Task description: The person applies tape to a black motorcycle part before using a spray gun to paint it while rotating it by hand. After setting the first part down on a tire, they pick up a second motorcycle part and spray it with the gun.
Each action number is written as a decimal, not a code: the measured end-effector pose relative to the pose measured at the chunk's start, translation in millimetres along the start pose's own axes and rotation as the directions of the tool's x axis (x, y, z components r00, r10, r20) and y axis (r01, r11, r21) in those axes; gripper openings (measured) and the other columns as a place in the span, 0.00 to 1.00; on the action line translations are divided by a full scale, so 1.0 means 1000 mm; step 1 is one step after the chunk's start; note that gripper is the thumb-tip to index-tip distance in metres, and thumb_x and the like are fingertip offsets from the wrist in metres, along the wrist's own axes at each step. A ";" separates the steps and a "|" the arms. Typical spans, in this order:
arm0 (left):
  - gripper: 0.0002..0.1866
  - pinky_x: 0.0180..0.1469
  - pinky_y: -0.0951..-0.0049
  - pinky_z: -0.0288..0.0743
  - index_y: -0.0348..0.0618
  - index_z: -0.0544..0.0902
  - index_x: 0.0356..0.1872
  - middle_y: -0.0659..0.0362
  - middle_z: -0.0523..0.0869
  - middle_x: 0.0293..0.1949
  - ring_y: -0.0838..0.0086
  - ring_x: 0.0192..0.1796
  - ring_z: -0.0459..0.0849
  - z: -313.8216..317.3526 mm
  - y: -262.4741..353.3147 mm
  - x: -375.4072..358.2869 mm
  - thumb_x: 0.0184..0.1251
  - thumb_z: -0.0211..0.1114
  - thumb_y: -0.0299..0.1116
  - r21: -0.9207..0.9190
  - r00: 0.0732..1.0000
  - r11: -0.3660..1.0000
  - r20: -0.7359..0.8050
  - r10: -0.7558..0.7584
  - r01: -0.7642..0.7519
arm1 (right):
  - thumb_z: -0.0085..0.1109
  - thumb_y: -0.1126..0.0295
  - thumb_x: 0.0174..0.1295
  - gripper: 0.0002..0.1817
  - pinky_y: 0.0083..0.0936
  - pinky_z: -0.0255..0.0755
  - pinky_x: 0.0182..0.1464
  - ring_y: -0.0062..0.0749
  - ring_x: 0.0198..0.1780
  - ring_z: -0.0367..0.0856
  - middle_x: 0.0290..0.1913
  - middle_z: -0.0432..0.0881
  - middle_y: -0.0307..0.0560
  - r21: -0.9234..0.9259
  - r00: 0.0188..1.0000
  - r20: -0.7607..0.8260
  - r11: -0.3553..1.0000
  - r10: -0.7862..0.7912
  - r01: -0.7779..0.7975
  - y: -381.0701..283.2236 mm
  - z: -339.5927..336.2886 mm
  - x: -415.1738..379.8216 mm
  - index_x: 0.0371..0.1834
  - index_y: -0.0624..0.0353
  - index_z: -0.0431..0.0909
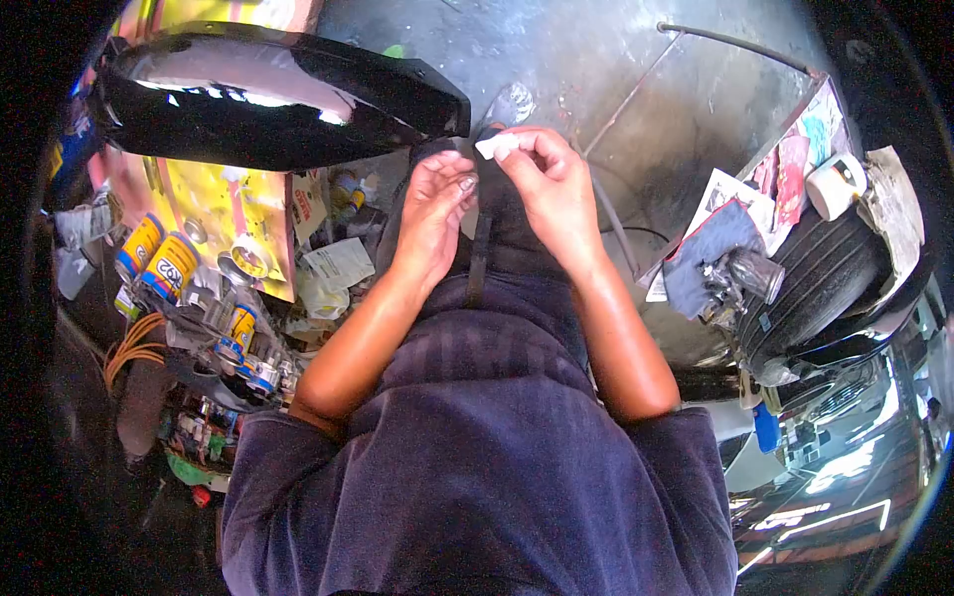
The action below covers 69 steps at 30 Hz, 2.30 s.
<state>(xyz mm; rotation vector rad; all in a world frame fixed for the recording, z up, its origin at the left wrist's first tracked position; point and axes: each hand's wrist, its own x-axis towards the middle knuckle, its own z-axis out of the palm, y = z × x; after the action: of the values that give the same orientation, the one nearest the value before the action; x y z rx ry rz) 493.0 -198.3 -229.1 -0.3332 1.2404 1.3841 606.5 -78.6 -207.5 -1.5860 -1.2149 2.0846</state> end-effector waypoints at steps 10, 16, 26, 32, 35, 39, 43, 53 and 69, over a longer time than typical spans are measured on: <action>0.32 0.63 0.72 0.70 0.50 0.70 0.68 0.64 0.74 0.60 0.77 0.60 0.73 -0.006 0.019 0.020 0.61 0.71 0.25 -0.124 0.988 0.988 0.111 0.108 -0.094 | 0.64 0.73 0.59 0.06 0.37 0.74 0.56 0.43 0.55 0.78 0.55 0.78 0.53 -0.401 0.860 0.040 0.780 -0.510 0.481 -0.018 0.052 0.038 0.38 0.60 0.85; 0.32 0.65 0.68 0.71 0.47 0.69 0.69 0.60 0.80 0.59 0.75 0.61 0.78 -0.003 0.023 0.021 0.64 0.71 0.28 -0.141 0.985 0.989 0.158 0.065 -0.042 | 0.64 0.71 0.57 0.06 0.41 0.70 0.61 0.50 0.59 0.75 0.57 0.77 0.55 -0.531 0.806 0.048 0.668 -0.590 0.521 -0.012 0.057 0.037 0.36 0.59 0.84; 0.33 0.66 0.67 0.70 0.46 0.67 0.70 0.59 0.80 0.61 0.74 0.62 0.78 -0.004 0.021 0.019 0.66 0.70 0.29 -0.159 0.976 0.984 0.187 0.114 -0.084 | 0.65 0.70 0.56 0.06 0.42 0.70 0.61 0.51 0.59 0.75 0.58 0.78 0.54 -0.594 0.806 0.106 0.614 -0.582 0.521 -0.018 0.056 0.037 0.35 0.57 0.85; 0.33 0.67 0.67 0.69 0.45 0.67 0.70 0.58 0.80 0.61 0.73 0.63 0.78 -0.004 0.021 0.019 0.66 0.70 0.29 -0.167 0.979 0.983 0.177 0.104 -0.075 | 0.65 0.69 0.57 0.06 0.43 0.69 0.61 0.51 0.59 0.75 0.58 0.78 0.53 -0.612 0.808 0.112 0.601 -0.578 0.514 -0.019 0.057 0.038 0.35 0.57 0.85; 0.32 0.67 0.67 0.69 0.45 0.67 0.70 0.58 0.80 0.60 0.73 0.63 0.78 -0.004 0.021 0.019 0.66 0.70 0.29 -0.174 0.979 0.982 0.176 0.100 -0.069 | 0.65 0.68 0.57 0.06 0.43 0.69 0.61 0.51 0.59 0.75 0.58 0.78 0.52 -0.609 0.811 0.119 0.603 -0.573 0.515 -0.019 0.057 0.039 0.35 0.57 0.86; 0.32 0.67 0.67 0.69 0.45 0.68 0.70 0.57 0.81 0.60 0.73 0.63 0.78 -0.006 0.019 0.019 0.66 0.70 0.30 -0.163 0.982 0.984 0.161 0.094 -0.067 | 0.65 0.68 0.57 0.06 0.43 0.68 0.62 0.51 0.59 0.74 0.58 0.78 0.52 -0.607 0.814 0.122 0.607 -0.567 0.514 -0.018 0.057 0.039 0.35 0.56 0.86; 0.32 0.67 0.66 0.69 0.45 0.68 0.69 0.58 0.81 0.59 0.73 0.63 0.78 -0.009 0.017 0.020 0.65 0.71 0.31 -0.161 0.983 0.985 0.162 0.086 -0.059 | 0.65 0.69 0.56 0.06 0.43 0.68 0.62 0.51 0.59 0.74 0.59 0.78 0.52 -0.624 0.802 0.142 0.576 -0.581 0.528 -0.018 0.057 0.040 0.34 0.57 0.85; 0.34 0.68 0.66 0.68 0.42 0.67 0.69 0.57 0.79 0.61 0.72 0.63 0.77 -0.003 0.018 0.015 0.64 0.72 0.33 -0.149 0.978 0.988 0.191 0.078 -0.050 | 0.64 0.71 0.52 0.06 0.45 0.68 0.60 0.52 0.57 0.75 0.59 0.77 0.53 -0.652 0.717 0.130 0.485 -0.684 0.582 -0.018 0.050 0.030 0.33 0.58 0.81; 0.30 0.68 0.67 0.66 0.40 0.69 0.66 0.55 0.79 0.61 0.72 0.65 0.76 -0.009 0.014 0.016 0.66 0.71 0.33 -0.135 0.979 0.990 0.190 0.073 -0.048 | 0.65 0.70 0.57 0.05 0.43 0.68 0.61 0.52 0.58 0.74 0.58 0.78 0.52 -0.606 0.802 0.123 0.596 -0.584 0.527 -0.015 0.054 0.035 0.35 0.57 0.85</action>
<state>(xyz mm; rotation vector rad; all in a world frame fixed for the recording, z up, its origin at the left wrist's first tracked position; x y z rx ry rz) 472.6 -193.2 -238.5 -0.2442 1.0091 1.5163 541.4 -71.4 -216.8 -1.2131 -2.1747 1.2449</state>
